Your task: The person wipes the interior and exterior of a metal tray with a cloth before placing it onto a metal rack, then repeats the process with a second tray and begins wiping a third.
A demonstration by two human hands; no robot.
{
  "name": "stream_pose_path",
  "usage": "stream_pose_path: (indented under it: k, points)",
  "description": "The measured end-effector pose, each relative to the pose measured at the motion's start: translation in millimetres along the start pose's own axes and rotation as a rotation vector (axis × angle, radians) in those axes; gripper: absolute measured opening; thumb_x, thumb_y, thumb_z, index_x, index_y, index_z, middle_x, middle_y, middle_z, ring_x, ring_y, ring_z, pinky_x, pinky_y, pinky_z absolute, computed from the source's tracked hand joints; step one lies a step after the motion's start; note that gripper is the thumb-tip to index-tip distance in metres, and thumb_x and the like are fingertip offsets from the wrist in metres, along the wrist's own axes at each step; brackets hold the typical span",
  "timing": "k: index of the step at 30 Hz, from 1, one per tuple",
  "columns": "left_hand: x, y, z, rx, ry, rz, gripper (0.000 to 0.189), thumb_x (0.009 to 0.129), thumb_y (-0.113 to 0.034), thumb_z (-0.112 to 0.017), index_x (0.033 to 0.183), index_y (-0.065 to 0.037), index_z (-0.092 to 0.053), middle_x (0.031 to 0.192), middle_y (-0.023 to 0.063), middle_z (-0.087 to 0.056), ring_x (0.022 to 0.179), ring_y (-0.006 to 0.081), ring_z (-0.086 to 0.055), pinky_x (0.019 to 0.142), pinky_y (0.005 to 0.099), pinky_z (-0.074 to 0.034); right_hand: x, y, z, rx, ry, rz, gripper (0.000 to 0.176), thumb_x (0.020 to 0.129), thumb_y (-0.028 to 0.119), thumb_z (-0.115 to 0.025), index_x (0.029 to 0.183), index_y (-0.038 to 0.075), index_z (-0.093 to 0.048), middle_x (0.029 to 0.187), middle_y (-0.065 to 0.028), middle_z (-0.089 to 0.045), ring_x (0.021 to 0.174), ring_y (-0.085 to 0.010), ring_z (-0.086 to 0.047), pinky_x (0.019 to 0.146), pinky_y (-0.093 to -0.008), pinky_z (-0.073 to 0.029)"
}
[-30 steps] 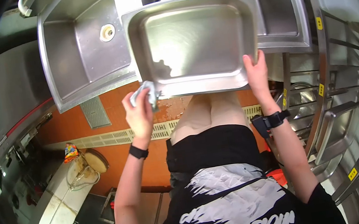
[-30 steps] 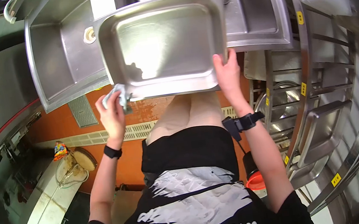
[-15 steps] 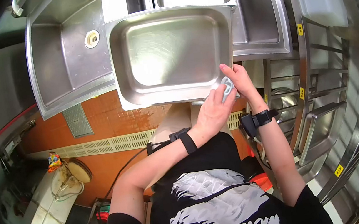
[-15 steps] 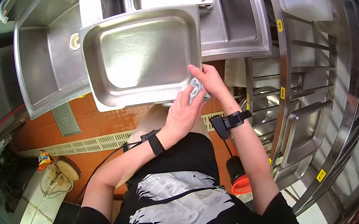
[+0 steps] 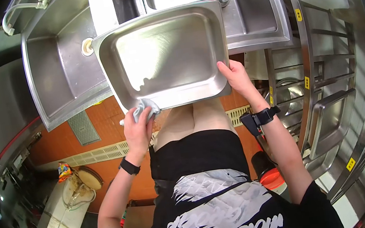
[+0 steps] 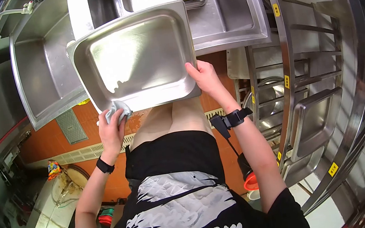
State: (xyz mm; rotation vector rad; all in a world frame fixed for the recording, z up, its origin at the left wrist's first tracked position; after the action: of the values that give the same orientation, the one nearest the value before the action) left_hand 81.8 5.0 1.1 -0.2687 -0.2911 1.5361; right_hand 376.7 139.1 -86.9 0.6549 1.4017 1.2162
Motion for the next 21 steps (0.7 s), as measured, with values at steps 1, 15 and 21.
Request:
stream_pose_path:
  k: [1,15,21]
  points:
    - [0,-3,-3,0.001,0.0,-0.001,0.033,0.075,-0.009,-0.071,0.107,-0.014,-0.061,0.108,0.0176,-0.052,0.089,0.0351,-0.058,0.072,0.0396,-0.049,0,2,-2,0.002,0.0,0.0,0.035,0.092,0.026,-0.055,0.074,-0.003,-0.051,0.061,0.0031,-0.041,0.06,-0.0067,-0.036,0.052,-0.0261,-0.035]
    - [50,-129,-65,-0.29,0.09,-0.354,0.032,0.074,-0.01,-0.059,0.106,-0.016,-0.06,0.105,0.0128,-0.054,0.09,0.0289,-0.055,0.076,0.0374,-0.047,-3,27,1,0.078,0.107,-0.082,0.027,0.093,0.022,-0.056,0.084,-0.003,-0.06,0.073,0.0057,-0.055,0.068,-0.0036,-0.045,0.059,-0.024,-0.042]
    - [-5,-1,-15,-0.099,0.07,0.03,0.041,0.069,-0.007,-0.071,0.107,-0.016,-0.061,0.111,0.0192,-0.052,0.1,0.037,-0.053,0.082,0.0415,-0.046,-2,21,6,-0.041,-0.013,-0.058,0.03,0.09,0.025,-0.058,0.08,-0.004,-0.056,0.064,0.0032,-0.048,0.063,-0.0057,-0.039,0.056,-0.0253,-0.038]
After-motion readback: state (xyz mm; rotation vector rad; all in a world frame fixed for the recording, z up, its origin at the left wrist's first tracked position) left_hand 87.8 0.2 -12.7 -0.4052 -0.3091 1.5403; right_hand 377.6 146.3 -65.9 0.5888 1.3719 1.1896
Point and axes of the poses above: each hand's wrist, its own x-axis towards the middle knuckle, its own z-axis out of the back of the hand, y = z × x, the point moved 2 cm from there along x, towards the middle knuckle
